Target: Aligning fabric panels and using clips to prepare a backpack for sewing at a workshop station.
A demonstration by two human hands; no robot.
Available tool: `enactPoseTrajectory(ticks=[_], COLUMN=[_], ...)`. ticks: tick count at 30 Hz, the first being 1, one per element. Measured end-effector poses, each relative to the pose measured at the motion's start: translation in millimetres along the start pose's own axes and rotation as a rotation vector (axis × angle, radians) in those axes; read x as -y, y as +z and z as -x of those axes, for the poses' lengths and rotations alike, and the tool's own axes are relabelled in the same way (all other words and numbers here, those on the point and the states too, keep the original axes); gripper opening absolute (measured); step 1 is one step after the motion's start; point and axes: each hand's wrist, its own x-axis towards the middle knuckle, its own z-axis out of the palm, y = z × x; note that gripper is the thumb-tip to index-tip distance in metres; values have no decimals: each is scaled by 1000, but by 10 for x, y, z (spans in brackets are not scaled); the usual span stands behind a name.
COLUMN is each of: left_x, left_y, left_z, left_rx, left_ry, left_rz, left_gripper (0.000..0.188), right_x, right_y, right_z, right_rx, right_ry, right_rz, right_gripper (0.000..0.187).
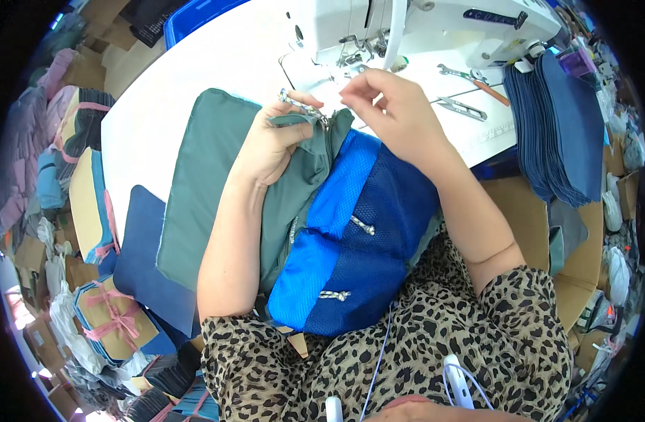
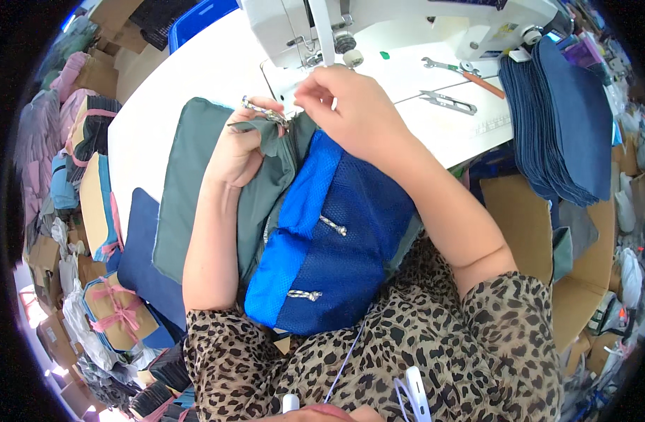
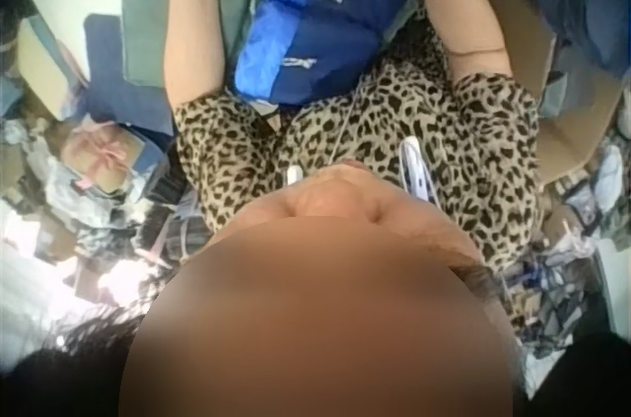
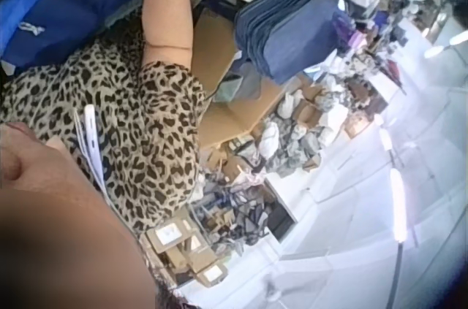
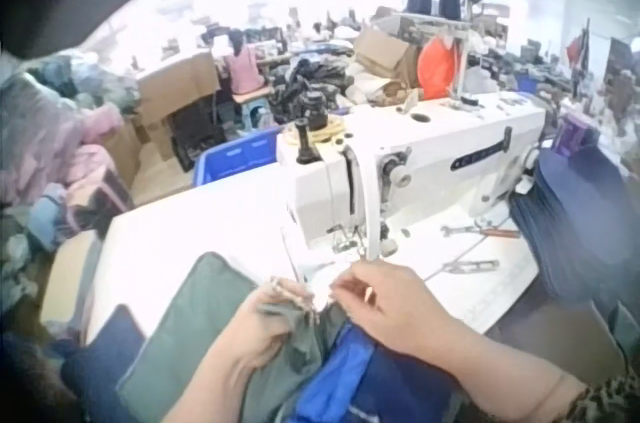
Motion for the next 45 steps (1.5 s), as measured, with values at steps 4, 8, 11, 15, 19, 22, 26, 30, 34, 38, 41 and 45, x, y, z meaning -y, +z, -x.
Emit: enactPoseTrajectory(ticks=[4,8,11,15,19,22,26,30,34,38,41,45], left_x=[46,49,50,59,50,40,11,26,24,1,0,-3], left_y=[4,-45,-40,-19,-52,-70,-21,-46,-55,-45,-48,-40], left_z=[-36,-22,-19,-31,-23,-3,-15,-1,-2,17,24,24], left_rx=[32,80,6,33,34,26,39,30,25,78,73,86], left_ry=[6,17,-27,-33,-56,-57,-39,-58,-58,-72,-69,-61], left_rz=[105,122,175,162,163,151,184,184,124,119,81,42], left_gripper=[25,21,22,22,30,25,22,24,26,27,28,26], right_x=[-158,-224,-260,-303,-291,-264,-254,-233,-252,-257,-250,-265], right_y=[120,100,137,218,253,263,194,224,196,171,172,183], right_z=[155,29,61,87,99,93,151,122,108,89,82,73], right_rx=[27,290,269,190,171,182,201,206,259,341,360,385], right_ry=[23,172,176,177,177,200,212,204,213,224,240,268], right_rz=[-84,-285,-506,-610,-611,-593,-625,-591,-632,-554,-556,-551], right_gripper=[19,16,10,15,13,11,8,8,8,8,7,8])
